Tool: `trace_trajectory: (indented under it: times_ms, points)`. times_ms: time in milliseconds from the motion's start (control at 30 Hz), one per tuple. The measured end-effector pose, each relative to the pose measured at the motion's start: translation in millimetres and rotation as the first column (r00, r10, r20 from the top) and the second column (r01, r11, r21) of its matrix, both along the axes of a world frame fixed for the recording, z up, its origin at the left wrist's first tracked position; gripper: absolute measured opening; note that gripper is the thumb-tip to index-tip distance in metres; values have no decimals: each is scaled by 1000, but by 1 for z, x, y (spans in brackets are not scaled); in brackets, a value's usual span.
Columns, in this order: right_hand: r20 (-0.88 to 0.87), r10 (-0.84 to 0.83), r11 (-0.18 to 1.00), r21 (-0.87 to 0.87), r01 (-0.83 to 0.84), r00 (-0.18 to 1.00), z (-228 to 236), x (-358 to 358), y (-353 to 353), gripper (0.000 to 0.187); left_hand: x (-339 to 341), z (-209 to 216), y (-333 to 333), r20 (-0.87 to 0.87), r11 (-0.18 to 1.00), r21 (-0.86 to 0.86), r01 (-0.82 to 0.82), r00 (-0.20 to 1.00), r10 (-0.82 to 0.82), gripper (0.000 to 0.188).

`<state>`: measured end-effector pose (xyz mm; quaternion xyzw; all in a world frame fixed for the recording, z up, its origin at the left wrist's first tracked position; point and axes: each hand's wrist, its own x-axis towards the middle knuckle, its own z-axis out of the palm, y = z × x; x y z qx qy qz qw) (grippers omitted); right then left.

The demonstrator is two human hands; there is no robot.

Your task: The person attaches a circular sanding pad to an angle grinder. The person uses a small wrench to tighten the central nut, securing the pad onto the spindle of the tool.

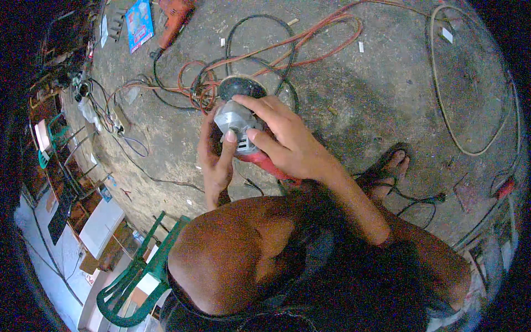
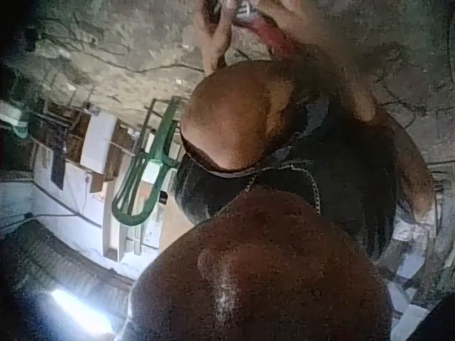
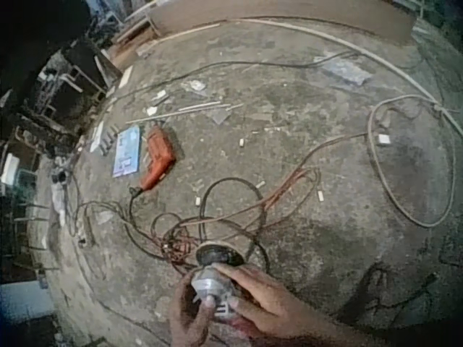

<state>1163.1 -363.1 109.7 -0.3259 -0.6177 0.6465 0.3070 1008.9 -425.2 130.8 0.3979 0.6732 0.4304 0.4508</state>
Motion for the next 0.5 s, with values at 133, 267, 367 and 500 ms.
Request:
trace_trajectory:
  times_ms: [133, 267, 367, 500]
  points:
    - [-13, -25, 1000, 9, 25, 1000, 2, -1, -1, 44, 0, 6, 2, 5, 999, -19, 27, 1000, -26, 50]
    - [-10, -22, 1000, 10, 23, 1000, 2, -1, -2, 44, 0, -1, -1, -46, 1000, 17, 22, 999, -21, 51]
    - [-11, -20, 999, 36, 21, 1000, 5, -3, -4, 45, 0, -1, -1, -40, 998, 55, 17, 999, -15, 51]
    - [33, -63, 997, 43, 61, 997, 12, -8, -11, 46, 6, -3, -5, 66, 993, 26, -119, 991, 117, 51]
